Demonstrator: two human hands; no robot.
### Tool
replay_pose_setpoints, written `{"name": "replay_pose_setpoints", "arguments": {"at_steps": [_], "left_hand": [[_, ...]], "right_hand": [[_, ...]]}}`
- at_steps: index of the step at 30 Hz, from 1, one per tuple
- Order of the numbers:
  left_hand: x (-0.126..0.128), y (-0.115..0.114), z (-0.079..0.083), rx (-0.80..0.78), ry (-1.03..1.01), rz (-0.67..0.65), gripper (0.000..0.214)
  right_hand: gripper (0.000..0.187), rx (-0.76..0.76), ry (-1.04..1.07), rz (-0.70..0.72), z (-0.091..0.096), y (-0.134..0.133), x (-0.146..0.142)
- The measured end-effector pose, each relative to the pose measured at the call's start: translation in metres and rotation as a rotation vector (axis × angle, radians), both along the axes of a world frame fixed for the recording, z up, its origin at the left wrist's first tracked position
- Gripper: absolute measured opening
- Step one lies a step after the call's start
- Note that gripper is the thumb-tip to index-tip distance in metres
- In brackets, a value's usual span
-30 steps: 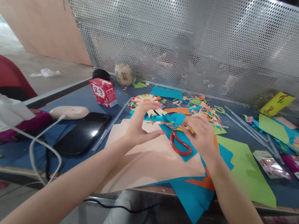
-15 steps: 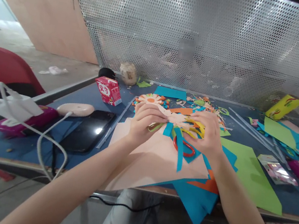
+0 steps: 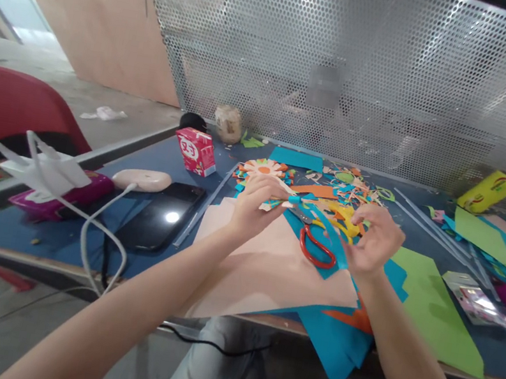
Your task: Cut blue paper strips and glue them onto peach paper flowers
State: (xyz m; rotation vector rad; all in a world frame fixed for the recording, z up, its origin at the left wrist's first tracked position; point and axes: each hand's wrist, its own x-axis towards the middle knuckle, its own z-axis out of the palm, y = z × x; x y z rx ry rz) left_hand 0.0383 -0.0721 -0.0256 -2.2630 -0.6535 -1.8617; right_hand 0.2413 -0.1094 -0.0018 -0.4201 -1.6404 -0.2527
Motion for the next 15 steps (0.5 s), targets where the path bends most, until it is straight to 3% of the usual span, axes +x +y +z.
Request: {"name": "replay_pose_setpoints", "arguments": {"at_steps": [2, 5, 10, 15], "left_hand": [[0.0023, -0.0016, 0.0008, -0.017, 0.035, -0.011, 0.005], [0.0050, -0.0045, 0.0014, -0.041, 0.075, -0.036, 0.004], [0.0070, -0.0065, -0.0001, -0.118, 0.090, -0.087, 0.004], [0.0085, -0.0073, -0.0001, -0.225, 0.069, -0.080, 0.007]], "right_hand": [[0.031, -0.047, 0.059, 0.025, 0.0033, -0.0029, -0.0026], [0.048, -0.050, 0.126, 0.015, 0.0074, -0.0056, -0.0052], [0.035, -0.085, 0.032, -0.030, 0.0058, -0.0021, -0.0043], [0.039, -0.177, -0.025, -0.115, 0.0000, 0.0005, -0.0030]]}}
